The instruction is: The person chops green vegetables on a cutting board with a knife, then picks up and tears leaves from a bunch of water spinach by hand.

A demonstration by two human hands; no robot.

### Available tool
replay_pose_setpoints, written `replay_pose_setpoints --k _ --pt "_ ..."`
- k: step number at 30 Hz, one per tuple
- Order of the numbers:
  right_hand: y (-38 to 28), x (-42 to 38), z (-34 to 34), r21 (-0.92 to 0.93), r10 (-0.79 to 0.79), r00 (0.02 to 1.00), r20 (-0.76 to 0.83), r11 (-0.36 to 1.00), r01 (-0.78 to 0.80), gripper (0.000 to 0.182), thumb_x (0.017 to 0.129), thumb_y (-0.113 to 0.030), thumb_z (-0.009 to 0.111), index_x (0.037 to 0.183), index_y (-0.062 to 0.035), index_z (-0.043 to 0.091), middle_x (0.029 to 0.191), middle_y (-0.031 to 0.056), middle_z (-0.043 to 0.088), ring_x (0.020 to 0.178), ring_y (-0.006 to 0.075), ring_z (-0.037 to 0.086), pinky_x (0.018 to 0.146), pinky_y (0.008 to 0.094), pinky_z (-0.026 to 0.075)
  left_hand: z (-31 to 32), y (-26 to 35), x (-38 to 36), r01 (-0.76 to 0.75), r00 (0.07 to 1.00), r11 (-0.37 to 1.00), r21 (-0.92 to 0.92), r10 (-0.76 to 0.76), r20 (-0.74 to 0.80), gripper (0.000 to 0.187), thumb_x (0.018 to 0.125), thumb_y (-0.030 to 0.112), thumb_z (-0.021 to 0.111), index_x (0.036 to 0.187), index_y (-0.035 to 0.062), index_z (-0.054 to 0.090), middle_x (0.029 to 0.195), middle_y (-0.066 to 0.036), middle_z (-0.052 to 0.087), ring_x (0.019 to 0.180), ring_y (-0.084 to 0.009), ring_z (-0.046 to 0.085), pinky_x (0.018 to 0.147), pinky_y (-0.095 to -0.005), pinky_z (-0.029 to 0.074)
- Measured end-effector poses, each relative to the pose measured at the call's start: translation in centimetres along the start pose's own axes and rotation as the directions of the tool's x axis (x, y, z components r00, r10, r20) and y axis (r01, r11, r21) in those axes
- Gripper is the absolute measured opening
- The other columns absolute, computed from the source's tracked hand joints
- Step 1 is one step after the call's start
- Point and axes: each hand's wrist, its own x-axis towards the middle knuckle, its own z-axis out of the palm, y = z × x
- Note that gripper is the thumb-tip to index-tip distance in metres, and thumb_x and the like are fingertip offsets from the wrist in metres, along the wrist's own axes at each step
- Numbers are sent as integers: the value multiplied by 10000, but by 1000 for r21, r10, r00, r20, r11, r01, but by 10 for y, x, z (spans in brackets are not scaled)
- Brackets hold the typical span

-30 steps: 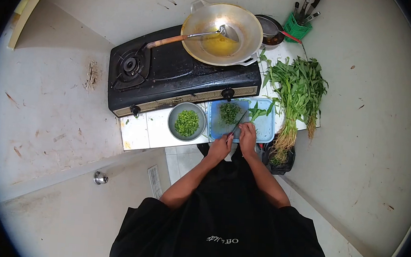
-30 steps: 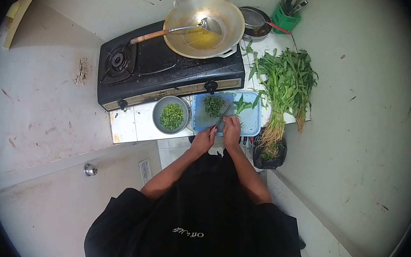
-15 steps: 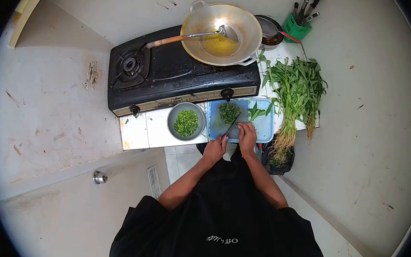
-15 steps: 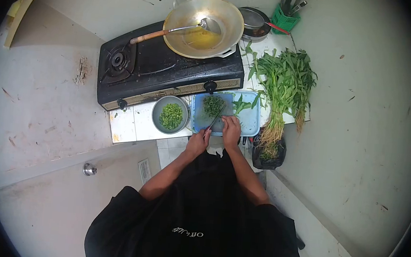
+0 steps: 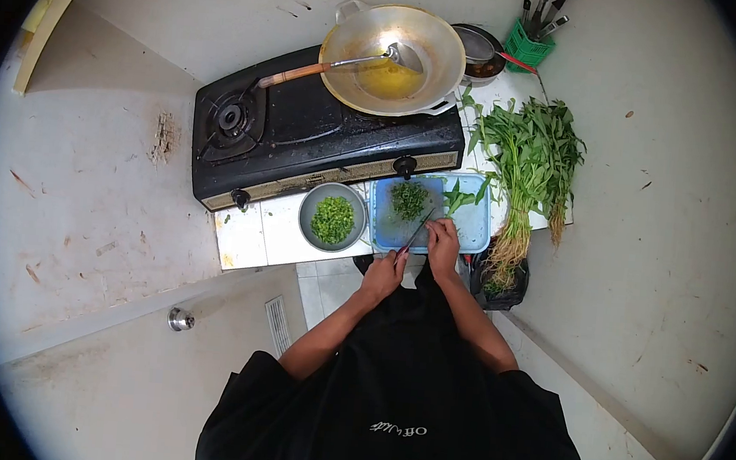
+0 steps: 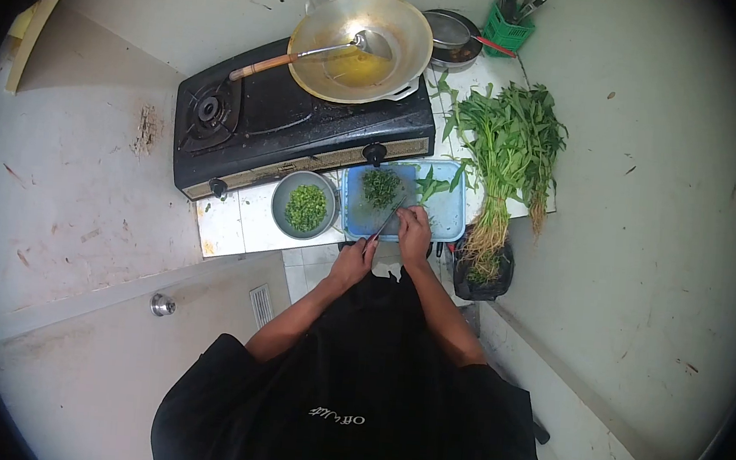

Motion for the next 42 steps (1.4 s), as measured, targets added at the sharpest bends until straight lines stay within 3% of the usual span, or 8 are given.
replay_pose_setpoints --k 10,18,22,24,30,37,42 --pt "-1 1 4 -13 15 1000 -25 1000 -15 117 856 -2 655 955 -29 711 937 119 613 916 325 621 802 417 506 18 8 24 -60 994 998 17 62 -94 443 1039 403 477 1048 -24 596 786 -348 649 789 -538 651 694 -627 517" --pt "0 2 5 -26 -10 998 -59 1000 8 93 875 -24 651 949 -33 707 932 118 611 922 331 616 808 423 506 2 -13 -10 47 999 995 91 -47 1 425 1042 392 478 1071 -18 587 801 -363 641 803 -557 636 701 -632 511" --pt "-1 2 5 -19 15 998 -61 1000 -16 95 887 -15 644 948 -15 716 924 130 620 907 330 626 817 399 506 5 -4 5 67 994 997 33 -64 -93 437 1043 400 474 1055 -19 596 817 -357 645 837 -555 635 744 -634 502" --pt "-1 2 7 -6 3 997 -76 1000 -3 110 858 -4 653 948 -31 710 915 123 605 902 332 614 793 422 506 4 -3 9 18 998 999 -48 -21 -63 459 1043 413 472 1048 -25 608 837 -356 646 858 -557 631 774 -631 493" --pt "2 -4 2 -48 -113 993 -34 993 111 151 856 41 641 980 -7 713 944 134 605 900 332 607 799 410 501 3 3 0 15 1000 999 -33 -15 -2 459 1047 402 467 1058 -33 615 866 -346 653 879 -553 628 781 -620 498" --pt "5 -2 8 -37 -70 995 -71 997 68 131 847 22 656 967 -13 694 924 135 609 897 352 609 799 426 504 8 -1 -1 4 1000 1000 -30 -5 -13 451 1047 395 467 1053 -32 615 871 -357 649 895 -551 627 784 -624 497" --pt "5 -1 8 58 -24 996 -89 998 29 128 873 -1 660 996 3 695 996 141 668 900 336 629 832 407 503 5 0 0 42 999 998 -38 -41 23 445 1047 392 466 1041 -27 615 865 -355 647 901 -553 623 785 -623 496"
